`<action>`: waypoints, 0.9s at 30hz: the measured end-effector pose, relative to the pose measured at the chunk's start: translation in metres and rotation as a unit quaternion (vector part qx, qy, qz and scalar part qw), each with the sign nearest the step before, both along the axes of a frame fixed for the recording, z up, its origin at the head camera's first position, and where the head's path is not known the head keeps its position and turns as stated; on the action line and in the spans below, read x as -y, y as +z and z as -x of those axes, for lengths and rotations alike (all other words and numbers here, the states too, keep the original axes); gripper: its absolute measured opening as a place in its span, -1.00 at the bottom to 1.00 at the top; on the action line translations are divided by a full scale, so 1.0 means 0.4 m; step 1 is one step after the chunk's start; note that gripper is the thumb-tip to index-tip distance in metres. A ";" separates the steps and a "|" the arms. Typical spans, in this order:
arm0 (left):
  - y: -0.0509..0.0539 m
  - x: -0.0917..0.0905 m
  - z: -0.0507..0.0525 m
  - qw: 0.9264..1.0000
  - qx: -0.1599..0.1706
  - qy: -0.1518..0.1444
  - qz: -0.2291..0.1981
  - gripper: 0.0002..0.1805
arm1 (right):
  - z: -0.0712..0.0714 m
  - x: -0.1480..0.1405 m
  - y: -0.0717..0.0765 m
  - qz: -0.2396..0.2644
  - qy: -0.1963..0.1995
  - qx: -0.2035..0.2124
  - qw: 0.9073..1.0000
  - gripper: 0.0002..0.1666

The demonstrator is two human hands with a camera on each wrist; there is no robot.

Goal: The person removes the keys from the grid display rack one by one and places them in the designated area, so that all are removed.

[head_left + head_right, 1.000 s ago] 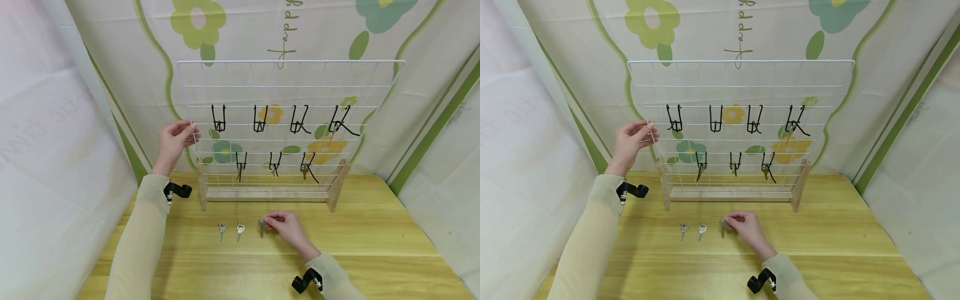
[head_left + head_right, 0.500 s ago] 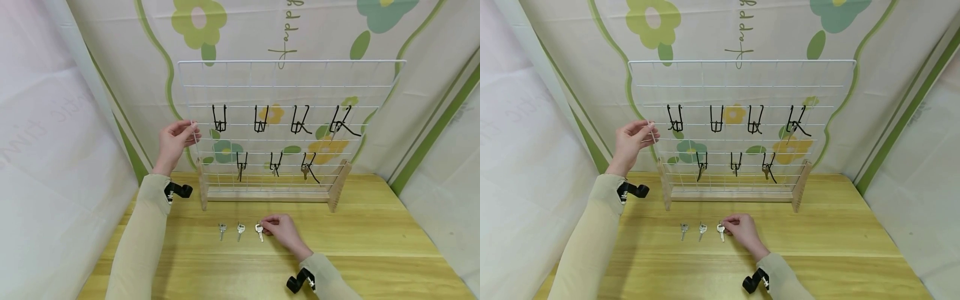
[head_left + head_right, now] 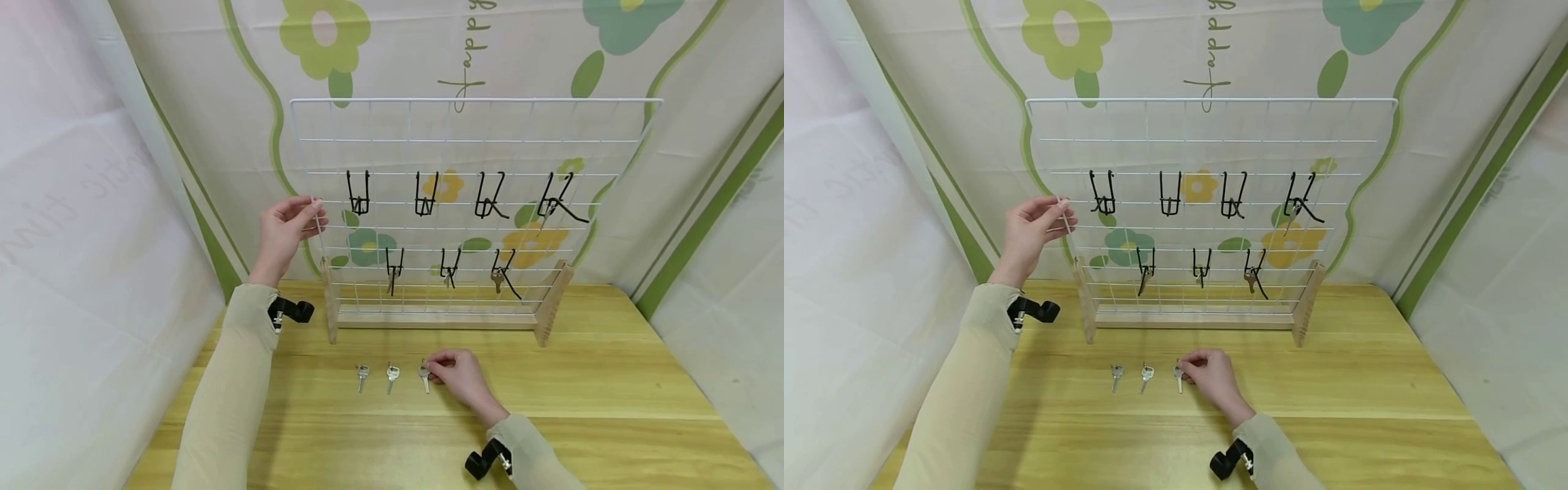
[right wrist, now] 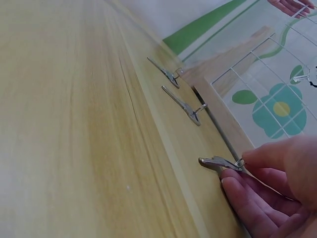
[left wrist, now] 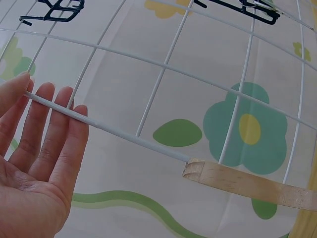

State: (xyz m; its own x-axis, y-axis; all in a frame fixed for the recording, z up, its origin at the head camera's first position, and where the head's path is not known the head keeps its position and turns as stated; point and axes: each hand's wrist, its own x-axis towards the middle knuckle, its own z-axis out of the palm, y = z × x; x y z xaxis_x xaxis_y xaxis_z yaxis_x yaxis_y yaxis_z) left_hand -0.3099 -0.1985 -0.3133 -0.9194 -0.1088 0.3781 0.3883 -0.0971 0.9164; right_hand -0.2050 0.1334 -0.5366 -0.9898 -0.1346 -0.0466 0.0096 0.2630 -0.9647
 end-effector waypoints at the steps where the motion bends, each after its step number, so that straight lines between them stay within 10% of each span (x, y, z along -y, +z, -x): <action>1: 0.000 0.000 0.000 1.000 0.001 0.000 0.000 -0.80 | -0.001 0.000 0.000 0.001 0.001 0.002 1.000 -0.93; 27: -0.003 0.003 0.002 1.000 -0.002 -0.005 0.007 -0.77 | -0.006 0.010 0.015 -0.055 -0.008 -0.005 0.998 -0.96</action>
State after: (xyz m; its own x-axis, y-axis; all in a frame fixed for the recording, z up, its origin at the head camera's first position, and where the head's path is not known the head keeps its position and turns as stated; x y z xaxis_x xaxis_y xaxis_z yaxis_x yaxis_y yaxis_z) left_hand -0.3106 -0.1997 -0.3144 -0.9186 -0.0949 0.3836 0.3916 -0.0876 0.9160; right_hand -0.2027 0.1294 -0.5307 -0.9922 -0.1141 -0.0501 0.0046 0.3679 -0.9298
